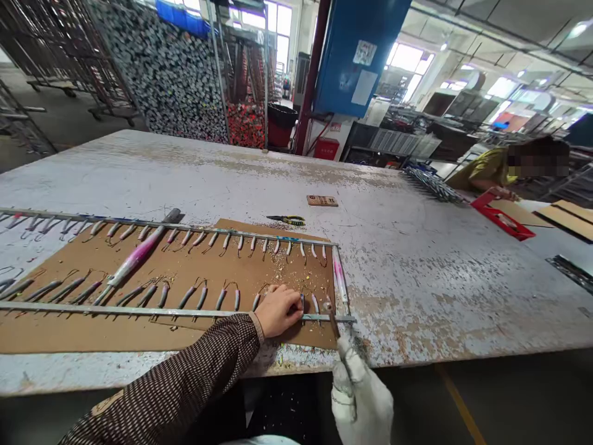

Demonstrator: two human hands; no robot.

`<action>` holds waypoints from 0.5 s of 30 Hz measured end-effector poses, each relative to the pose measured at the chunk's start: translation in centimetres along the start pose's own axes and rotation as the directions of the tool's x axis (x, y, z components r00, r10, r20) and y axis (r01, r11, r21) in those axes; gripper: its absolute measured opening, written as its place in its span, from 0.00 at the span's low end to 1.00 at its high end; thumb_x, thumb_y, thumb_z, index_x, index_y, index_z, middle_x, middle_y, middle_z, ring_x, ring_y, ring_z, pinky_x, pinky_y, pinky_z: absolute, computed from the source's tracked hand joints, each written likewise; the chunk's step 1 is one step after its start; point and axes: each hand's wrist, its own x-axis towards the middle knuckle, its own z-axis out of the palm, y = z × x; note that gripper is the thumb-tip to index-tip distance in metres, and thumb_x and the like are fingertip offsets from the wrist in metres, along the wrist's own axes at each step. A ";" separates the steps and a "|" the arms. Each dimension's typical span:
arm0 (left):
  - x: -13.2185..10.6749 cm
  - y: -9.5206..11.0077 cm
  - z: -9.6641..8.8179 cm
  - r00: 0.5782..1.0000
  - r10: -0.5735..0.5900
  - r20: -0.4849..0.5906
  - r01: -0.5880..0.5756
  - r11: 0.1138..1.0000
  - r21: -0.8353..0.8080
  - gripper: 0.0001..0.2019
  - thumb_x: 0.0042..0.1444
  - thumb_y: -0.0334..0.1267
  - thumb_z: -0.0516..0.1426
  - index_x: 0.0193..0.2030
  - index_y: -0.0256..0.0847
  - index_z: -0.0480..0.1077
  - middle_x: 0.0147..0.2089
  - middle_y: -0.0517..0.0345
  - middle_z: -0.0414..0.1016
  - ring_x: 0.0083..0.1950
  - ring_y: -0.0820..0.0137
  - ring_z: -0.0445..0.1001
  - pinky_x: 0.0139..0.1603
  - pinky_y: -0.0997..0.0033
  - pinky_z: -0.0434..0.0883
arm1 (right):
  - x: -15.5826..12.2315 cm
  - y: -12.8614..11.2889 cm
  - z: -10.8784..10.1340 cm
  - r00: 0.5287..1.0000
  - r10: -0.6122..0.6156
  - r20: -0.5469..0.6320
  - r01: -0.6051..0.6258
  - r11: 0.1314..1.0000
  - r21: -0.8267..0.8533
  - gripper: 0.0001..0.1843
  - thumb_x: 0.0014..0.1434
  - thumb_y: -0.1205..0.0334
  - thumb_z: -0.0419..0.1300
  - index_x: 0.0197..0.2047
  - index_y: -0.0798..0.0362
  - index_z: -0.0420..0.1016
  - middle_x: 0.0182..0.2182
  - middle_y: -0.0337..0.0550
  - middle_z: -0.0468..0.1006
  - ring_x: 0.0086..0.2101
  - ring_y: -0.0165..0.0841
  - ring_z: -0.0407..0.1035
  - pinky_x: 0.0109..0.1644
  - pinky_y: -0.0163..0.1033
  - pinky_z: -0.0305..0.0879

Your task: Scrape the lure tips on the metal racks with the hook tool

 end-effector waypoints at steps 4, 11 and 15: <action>0.0 0.0 0.0 1.000 -0.007 0.030 0.008 1.000 -0.018 0.04 0.63 0.38 0.62 0.38 0.45 0.71 0.44 0.60 0.81 0.51 0.60 0.72 0.57 0.57 0.59 | -0.1 -0.1 0.2 0.990 -0.049 0.129 0.060 0.995 -0.077 0.21 0.67 0.56 0.59 0.61 0.44 0.82 0.41 0.39 0.89 0.32 0.35 0.85 0.34 0.31 0.79; 0.0 -0.1 -0.1 1.000 -0.008 0.024 0.008 1.000 -0.002 0.03 0.64 0.38 0.61 0.39 0.45 0.72 0.45 0.59 0.81 0.50 0.60 0.72 0.56 0.56 0.59 | -0.1 0.0 0.1 0.994 0.030 0.102 -0.024 0.997 -0.067 0.23 0.70 0.51 0.56 0.63 0.43 0.81 0.45 0.43 0.88 0.38 0.42 0.85 0.36 0.37 0.82; 0.0 -0.1 0.0 0.999 0.000 0.032 0.000 1.000 0.003 0.03 0.65 0.39 0.61 0.39 0.45 0.73 0.44 0.59 0.81 0.50 0.60 0.72 0.57 0.55 0.59 | -0.4 0.4 0.1 0.995 0.056 0.080 -0.053 0.998 -0.038 0.22 0.69 0.51 0.58 0.62 0.43 0.82 0.46 0.42 0.88 0.40 0.41 0.85 0.40 0.34 0.81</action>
